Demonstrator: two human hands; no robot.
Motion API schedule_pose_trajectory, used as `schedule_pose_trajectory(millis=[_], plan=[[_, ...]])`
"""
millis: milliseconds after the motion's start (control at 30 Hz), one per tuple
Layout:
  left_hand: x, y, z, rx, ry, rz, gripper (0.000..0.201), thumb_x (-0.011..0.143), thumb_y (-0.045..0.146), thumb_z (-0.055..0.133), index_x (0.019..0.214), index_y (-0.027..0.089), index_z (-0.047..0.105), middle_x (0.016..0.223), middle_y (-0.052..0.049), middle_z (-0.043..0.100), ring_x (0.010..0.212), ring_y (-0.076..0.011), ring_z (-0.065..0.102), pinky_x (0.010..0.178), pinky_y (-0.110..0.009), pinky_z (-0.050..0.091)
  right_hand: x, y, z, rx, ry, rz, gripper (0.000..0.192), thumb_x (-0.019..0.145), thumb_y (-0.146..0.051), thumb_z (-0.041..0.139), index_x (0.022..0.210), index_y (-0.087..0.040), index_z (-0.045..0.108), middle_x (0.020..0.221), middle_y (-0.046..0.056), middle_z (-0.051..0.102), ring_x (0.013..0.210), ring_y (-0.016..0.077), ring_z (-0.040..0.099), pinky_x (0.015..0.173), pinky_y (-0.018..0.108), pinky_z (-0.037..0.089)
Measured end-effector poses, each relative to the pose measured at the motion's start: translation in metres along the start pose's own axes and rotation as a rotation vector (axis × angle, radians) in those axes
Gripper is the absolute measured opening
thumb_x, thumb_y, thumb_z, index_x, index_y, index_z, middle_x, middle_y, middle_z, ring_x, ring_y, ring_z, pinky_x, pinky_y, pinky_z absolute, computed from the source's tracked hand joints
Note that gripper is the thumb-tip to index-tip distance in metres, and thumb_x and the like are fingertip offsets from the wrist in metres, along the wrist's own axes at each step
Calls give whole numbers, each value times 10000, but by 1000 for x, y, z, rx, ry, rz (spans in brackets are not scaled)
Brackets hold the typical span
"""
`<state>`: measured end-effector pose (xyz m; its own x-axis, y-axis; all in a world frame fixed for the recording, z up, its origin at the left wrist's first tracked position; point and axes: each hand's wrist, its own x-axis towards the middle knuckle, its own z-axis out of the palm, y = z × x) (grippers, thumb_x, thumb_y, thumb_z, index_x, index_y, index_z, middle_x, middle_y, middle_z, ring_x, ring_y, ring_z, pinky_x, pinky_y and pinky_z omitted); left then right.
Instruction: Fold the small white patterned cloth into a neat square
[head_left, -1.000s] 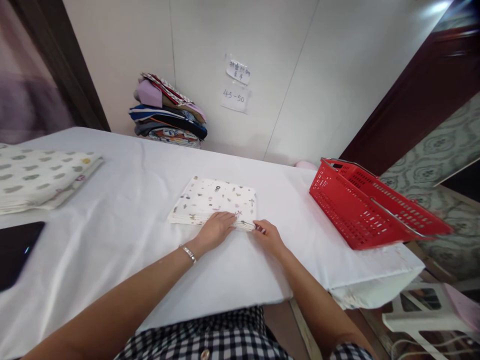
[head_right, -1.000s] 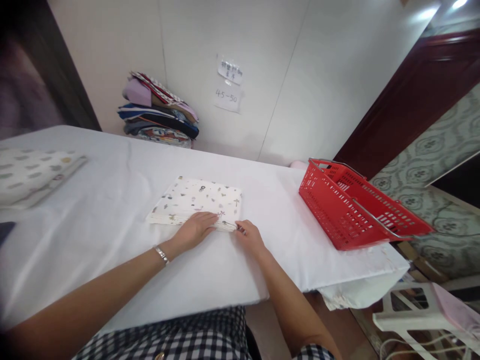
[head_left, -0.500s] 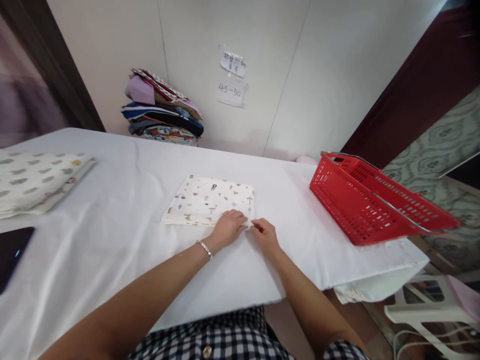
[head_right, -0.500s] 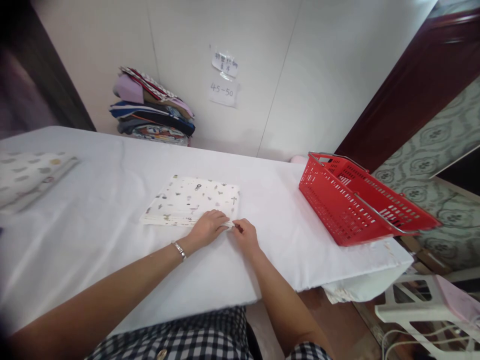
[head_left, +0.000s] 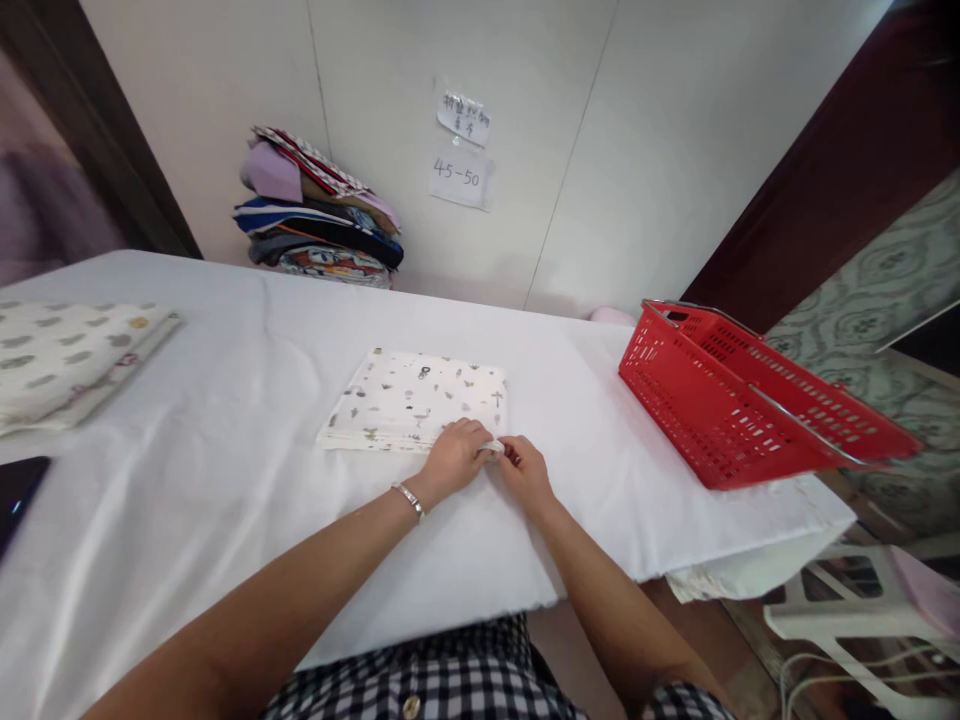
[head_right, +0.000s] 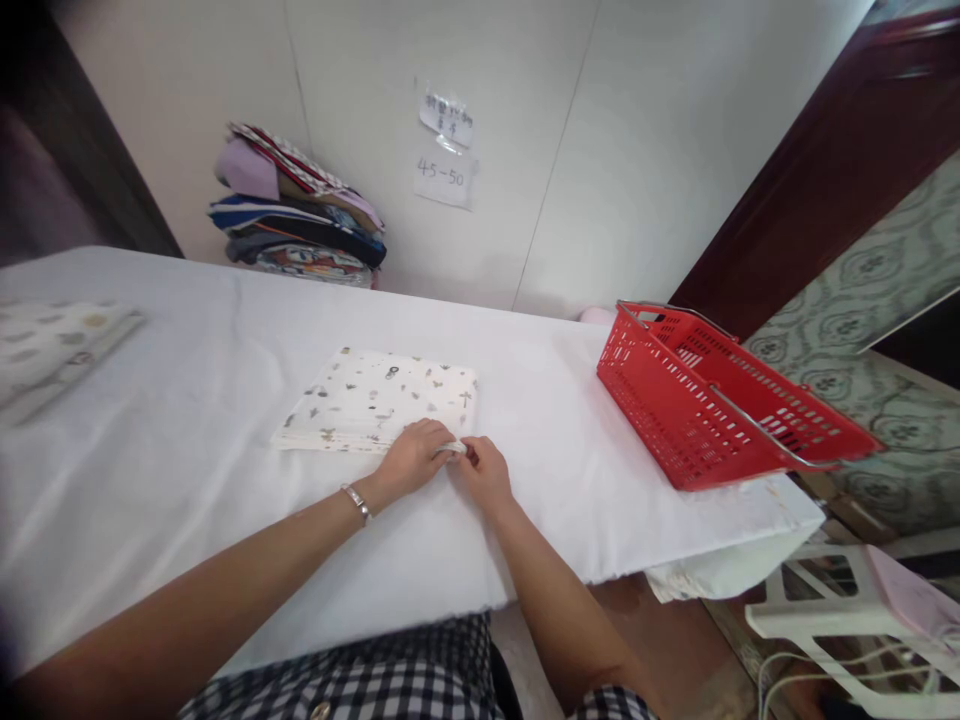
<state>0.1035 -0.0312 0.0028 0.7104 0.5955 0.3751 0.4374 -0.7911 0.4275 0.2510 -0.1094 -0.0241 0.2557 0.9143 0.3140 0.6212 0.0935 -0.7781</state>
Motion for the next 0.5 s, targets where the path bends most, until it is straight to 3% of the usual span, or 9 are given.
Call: schedule_pose_trajectory(millis=[300,500], plan=[[0,-2,-9,-98,-50,41,284,776,47,474,949,206,632,898,-32,629,889,-185,536,786,-325,433,2,-13,1,-133,-8,52,189,784,-270,532,950,-246,618,824,-15,573,719,131,527,682,266,414],[0,-3,-3,-17,-29,47,208,798,89,484,906,202,622,868,-33,615,852,-185,532,756,-326,420,4,-17,3,-147,0,95,169,786,-233,473,888,-236,608,803,-20,582,707,133,521,667,263,402]])
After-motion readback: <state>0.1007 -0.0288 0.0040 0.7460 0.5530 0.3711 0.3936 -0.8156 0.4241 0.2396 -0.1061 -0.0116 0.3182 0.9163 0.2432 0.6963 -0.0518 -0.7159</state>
